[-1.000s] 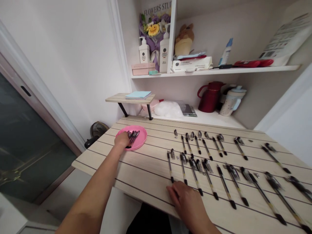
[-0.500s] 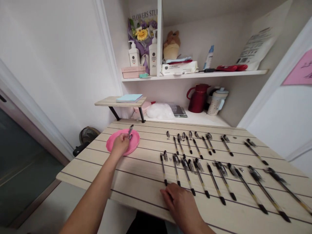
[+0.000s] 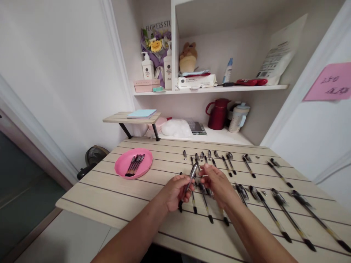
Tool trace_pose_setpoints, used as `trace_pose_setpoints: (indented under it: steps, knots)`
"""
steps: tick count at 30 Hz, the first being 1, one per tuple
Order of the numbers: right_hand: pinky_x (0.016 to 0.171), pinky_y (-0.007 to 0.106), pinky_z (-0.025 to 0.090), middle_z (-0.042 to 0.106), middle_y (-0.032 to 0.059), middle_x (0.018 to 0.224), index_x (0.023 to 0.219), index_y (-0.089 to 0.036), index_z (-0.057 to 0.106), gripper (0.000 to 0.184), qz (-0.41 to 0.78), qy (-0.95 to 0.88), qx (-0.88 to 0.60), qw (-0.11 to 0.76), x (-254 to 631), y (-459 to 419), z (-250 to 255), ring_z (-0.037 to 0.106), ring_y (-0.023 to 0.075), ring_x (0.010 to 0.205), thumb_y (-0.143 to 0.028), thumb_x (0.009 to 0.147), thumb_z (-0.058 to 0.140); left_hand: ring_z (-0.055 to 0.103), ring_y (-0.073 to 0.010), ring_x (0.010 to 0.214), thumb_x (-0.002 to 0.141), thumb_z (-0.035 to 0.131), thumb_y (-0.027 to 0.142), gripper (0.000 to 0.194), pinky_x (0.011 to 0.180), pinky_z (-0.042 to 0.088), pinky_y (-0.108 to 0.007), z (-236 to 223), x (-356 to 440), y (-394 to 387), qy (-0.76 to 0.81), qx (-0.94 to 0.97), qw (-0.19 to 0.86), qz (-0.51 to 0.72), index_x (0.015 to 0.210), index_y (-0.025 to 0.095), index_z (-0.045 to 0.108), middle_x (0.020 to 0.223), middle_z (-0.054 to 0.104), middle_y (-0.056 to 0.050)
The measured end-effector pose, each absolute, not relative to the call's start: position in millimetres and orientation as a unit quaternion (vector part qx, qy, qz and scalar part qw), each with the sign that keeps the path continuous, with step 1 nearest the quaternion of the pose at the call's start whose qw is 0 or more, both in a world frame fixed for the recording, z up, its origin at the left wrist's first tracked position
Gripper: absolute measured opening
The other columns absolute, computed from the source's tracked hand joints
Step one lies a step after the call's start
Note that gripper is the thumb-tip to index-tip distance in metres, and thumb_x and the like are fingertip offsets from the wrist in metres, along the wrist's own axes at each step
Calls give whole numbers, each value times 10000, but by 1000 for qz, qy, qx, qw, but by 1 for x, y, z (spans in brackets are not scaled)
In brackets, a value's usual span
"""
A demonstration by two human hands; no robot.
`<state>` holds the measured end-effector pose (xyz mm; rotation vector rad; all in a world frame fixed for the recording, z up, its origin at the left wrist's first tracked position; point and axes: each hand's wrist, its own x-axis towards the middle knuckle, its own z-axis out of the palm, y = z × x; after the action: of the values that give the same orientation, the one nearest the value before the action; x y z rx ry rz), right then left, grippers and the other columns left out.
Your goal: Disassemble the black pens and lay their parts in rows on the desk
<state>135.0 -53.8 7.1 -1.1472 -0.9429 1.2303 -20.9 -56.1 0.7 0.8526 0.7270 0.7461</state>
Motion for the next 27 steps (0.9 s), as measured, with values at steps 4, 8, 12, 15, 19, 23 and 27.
trace_pose_setpoints:
  steps: [4, 8, 12, 15, 19, 23, 27]
  knots:
    - [374, 189, 246, 521, -49, 494, 638, -181, 481, 347, 541, -425, -469, 553, 132, -41, 5, 411, 64, 386, -494, 614, 629, 452, -46, 426, 679, 582, 361, 258, 389, 284, -168, 0, -13, -49, 342, 425, 769, 333, 815, 145, 547, 639, 544, 8]
    - [378, 190, 248, 493, -61, 437, 631, -185, 452, 347, 543, -426, -462, 557, 132, -33, -8, 430, 74, 377, -466, 609, 654, 449, -44, 428, 681, 577, 410, 289, 395, 287, -167, -4, -7, -43, 356, 441, 752, 335, 806, 152, 544, 638, 547, 11]
    - [387, 192, 269, 505, -53, 449, 624, -185, 449, 339, 526, -416, -461, 581, 135, -31, -16, 437, 74, 382, -460, 624, 649, 423, -36, 404, 674, 578, 448, 323, 380, 251, -164, -8, -1, -37, 367, 454, 744, 324, 777, 143, 546, 614, 535, 13]
    - [401, 193, 289, 473, -65, 444, 604, -186, 455, 337, 506, -406, -458, 607, 138, -32, -12, 417, 66, 383, -458, 617, 653, 396, -26, 388, 672, 578, 456, 331, 369, 214, -161, -10, 1, -34, 347, 449, 765, 304, 758, 138, 548, 606, 525, 16]
    - [418, 187, 309, 473, -56, 482, 598, -177, 481, 316, 473, -393, -455, 644, 147, -31, -7, 403, 58, 420, -439, 625, 656, 370, -24, 366, 691, 562, 454, 324, 349, 165, -168, -14, 0, -33, 315, 441, 790, 288, 751, 137, 546, 585, 513, 20]
    - [420, 183, 326, 501, -36, 523, 676, -167, 536, 266, 458, -383, -457, 659, 159, -27, -9, 416, 64, 451, -410, 660, 641, 372, -31, 343, 715, 544, 434, 314, 334, 169, -171, -16, -3, -32, 301, 443, 801, 268, 832, 143, 551, 572, 525, 17]
    - [425, 188, 376, 527, -27, 576, 815, -169, 581, 303, 437, -349, -458, 691, 166, -25, -8, 465, 78, 481, -410, 645, 650, 368, -32, 331, 722, 526, 470, 392, 328, 185, -165, -17, -2, -33, 308, 446, 793, 277, 953, 154, 543, 566, 530, 22]
